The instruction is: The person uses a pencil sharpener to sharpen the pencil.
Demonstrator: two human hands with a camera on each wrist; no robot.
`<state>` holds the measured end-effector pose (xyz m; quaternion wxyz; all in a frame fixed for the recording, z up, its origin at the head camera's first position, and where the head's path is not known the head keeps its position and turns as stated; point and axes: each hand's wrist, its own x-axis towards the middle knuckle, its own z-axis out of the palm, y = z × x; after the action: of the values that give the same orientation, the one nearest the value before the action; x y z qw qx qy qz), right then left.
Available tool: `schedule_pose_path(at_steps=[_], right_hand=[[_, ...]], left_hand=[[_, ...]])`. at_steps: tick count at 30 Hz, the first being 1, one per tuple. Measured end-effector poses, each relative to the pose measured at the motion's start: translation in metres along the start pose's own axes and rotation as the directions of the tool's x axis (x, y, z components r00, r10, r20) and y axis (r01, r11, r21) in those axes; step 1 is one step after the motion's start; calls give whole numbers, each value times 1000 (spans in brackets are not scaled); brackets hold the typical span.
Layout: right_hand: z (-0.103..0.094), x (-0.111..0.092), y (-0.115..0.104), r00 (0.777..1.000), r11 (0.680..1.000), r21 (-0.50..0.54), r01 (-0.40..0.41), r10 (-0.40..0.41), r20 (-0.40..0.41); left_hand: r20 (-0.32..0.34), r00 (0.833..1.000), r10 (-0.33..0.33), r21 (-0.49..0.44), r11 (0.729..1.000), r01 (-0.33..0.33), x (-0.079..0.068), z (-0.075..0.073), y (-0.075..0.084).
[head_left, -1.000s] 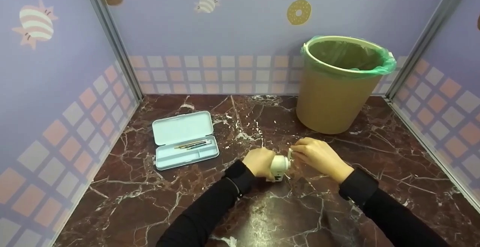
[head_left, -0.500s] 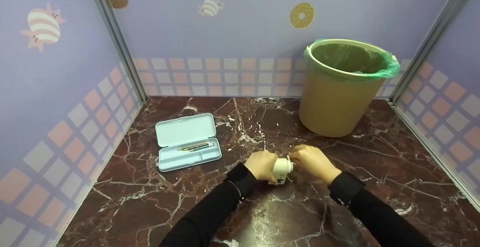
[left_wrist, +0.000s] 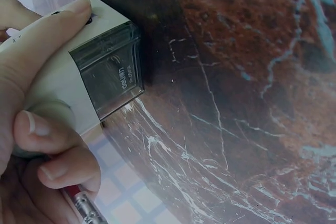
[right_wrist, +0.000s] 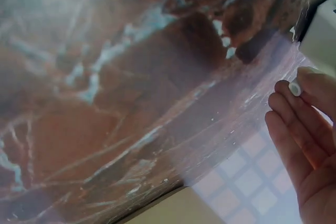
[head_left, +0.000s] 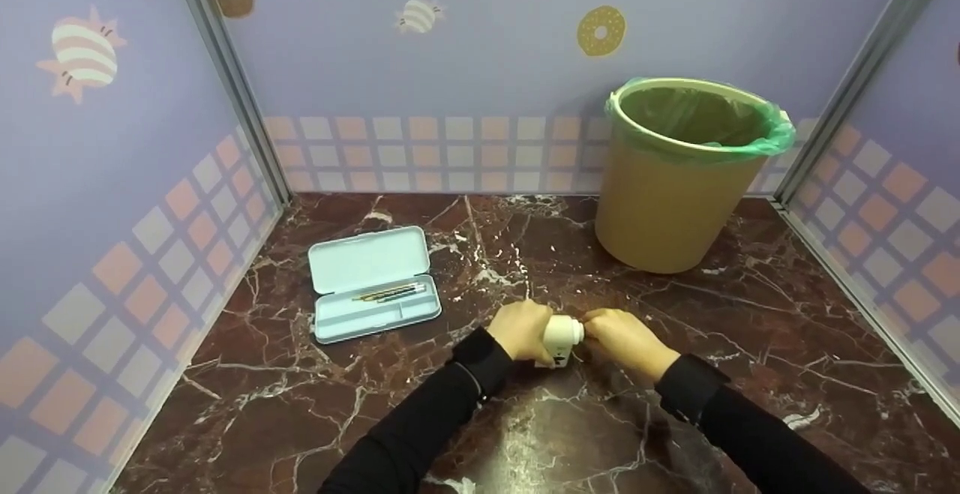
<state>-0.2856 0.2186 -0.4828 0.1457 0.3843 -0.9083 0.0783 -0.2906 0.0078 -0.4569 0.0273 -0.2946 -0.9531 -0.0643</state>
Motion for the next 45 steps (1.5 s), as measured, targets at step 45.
schedule_pose_path(at_steps=[45], right_hand=[[-32, -36, -26, 985, 987, 25, 158, -156, -71]], left_hand=[[23, 996, -90, -29, 995, 91, 2, -2, 5]])
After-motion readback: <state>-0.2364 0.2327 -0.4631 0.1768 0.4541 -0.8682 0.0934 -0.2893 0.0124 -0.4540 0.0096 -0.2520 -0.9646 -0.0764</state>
